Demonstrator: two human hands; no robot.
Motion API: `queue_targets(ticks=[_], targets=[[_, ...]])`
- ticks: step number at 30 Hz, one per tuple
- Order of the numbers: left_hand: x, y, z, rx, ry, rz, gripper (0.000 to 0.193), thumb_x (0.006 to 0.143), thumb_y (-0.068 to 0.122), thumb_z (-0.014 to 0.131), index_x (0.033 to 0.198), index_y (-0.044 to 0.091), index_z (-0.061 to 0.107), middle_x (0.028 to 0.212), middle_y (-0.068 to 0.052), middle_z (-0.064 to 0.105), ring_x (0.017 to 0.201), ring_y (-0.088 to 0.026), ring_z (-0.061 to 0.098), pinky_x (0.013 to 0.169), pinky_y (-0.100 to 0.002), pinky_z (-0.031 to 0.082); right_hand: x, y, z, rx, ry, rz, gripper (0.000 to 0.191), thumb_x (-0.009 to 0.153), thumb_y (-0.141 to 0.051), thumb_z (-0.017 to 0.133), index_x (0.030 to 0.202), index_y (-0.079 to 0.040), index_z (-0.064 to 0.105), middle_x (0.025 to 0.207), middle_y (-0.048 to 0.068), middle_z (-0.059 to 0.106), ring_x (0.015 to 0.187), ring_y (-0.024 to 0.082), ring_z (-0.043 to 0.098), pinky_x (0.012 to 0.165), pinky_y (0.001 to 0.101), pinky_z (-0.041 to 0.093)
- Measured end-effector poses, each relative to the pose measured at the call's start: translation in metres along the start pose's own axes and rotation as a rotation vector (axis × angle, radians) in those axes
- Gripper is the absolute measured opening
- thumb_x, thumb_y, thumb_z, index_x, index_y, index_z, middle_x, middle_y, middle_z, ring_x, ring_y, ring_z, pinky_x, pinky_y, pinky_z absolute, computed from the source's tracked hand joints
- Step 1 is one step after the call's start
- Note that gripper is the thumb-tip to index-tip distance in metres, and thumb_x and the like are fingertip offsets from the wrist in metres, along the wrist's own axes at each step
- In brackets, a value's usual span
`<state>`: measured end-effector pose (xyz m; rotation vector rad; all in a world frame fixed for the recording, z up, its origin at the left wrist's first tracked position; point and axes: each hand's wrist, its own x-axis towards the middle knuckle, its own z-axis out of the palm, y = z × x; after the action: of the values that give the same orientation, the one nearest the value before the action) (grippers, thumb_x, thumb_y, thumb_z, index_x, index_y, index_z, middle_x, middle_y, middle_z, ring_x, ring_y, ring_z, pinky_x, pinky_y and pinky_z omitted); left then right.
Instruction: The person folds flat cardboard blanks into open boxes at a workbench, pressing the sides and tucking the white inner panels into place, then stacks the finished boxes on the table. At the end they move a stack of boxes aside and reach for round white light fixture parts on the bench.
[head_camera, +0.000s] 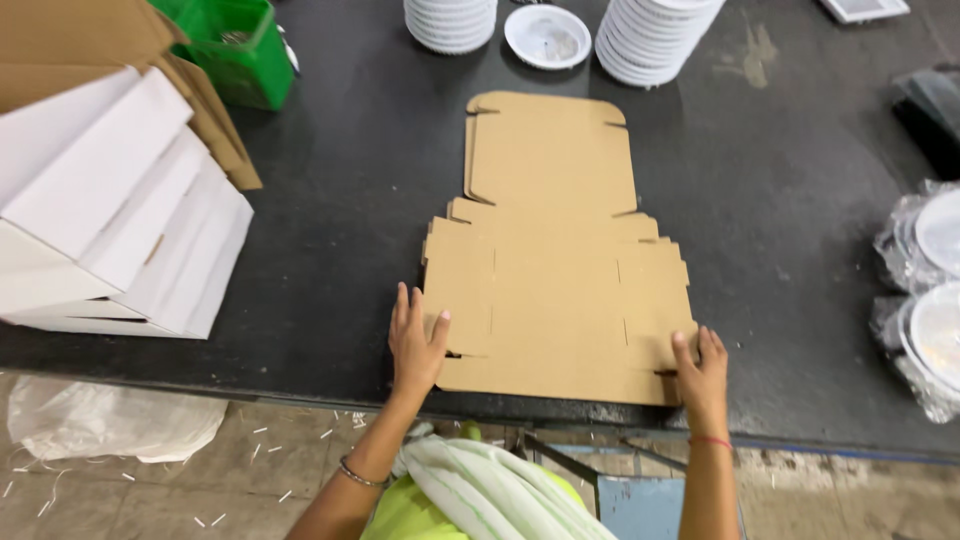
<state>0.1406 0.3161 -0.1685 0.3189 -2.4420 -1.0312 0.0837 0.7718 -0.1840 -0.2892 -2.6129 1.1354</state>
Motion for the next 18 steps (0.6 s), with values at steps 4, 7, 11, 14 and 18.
queue_targets(ticks=[4,7,11,14,18], targets=[[0.013,0.028,-0.03,-0.31,-0.001,-0.121,0.058,0.091,0.025,0.067,0.14,-0.002,0.053,0.143,-0.021,0.055,0.128,-0.041,0.058,0.106,-0.047,0.046,-0.003,-0.042,-0.034,0.284,-0.078,0.155,0.064,0.098,-0.042,0.064,0.142,0.003,0.057,0.153,0.021,0.046,0.144,0.033,0.04,0.117,0.0434,0.03],[0.03,0.034,-0.053,-0.98,-0.096,-0.493,0.047,0.086,0.012,0.066,0.13,0.007,0.053,0.123,-0.014,0.066,0.108,-0.029,0.067,0.089,-0.046,0.055,-0.012,-0.074,-0.064,0.699,-0.149,0.265,0.058,0.097,-0.034,0.065,0.142,0.001,0.056,0.14,0.014,0.062,0.135,0.027,0.054,0.116,0.0409,0.038],[0.025,0.022,-0.049,-1.602,-0.338,-0.927,0.028,0.086,0.01,0.067,0.112,-0.001,0.065,0.101,-0.014,0.071,0.091,-0.028,0.071,0.079,-0.042,0.061,-0.019,-0.079,-0.061,1.123,-0.223,0.462,0.043,0.096,-0.022,0.064,0.134,-0.001,0.063,0.122,0.013,0.069,0.112,0.026,0.065,0.098,0.0403,0.053],[0.009,0.007,-0.016,-1.533,-0.39,-0.881,0.03,0.086,0.002,0.069,0.116,0.0,0.066,0.103,-0.011,0.071,0.093,-0.024,0.071,0.081,-0.038,0.06,-0.011,-0.055,-0.019,1.209,-0.278,0.646,0.034,0.091,-0.013,0.068,0.124,-0.002,0.066,0.113,0.011,0.071,0.099,0.023,0.07,0.089,0.0375,0.059],[0.006,-0.017,0.007,-1.444,-0.331,-0.831,0.031,0.086,-0.001,0.067,0.117,-0.007,0.064,0.102,-0.016,0.07,0.092,-0.03,0.069,0.081,-0.044,0.059,-0.015,-0.017,0.004,1.098,-0.275,0.651,0.029,0.088,-0.003,0.07,0.116,-0.001,0.066,0.107,0.01,0.07,0.094,0.02,0.07,0.087,0.035,0.059]])
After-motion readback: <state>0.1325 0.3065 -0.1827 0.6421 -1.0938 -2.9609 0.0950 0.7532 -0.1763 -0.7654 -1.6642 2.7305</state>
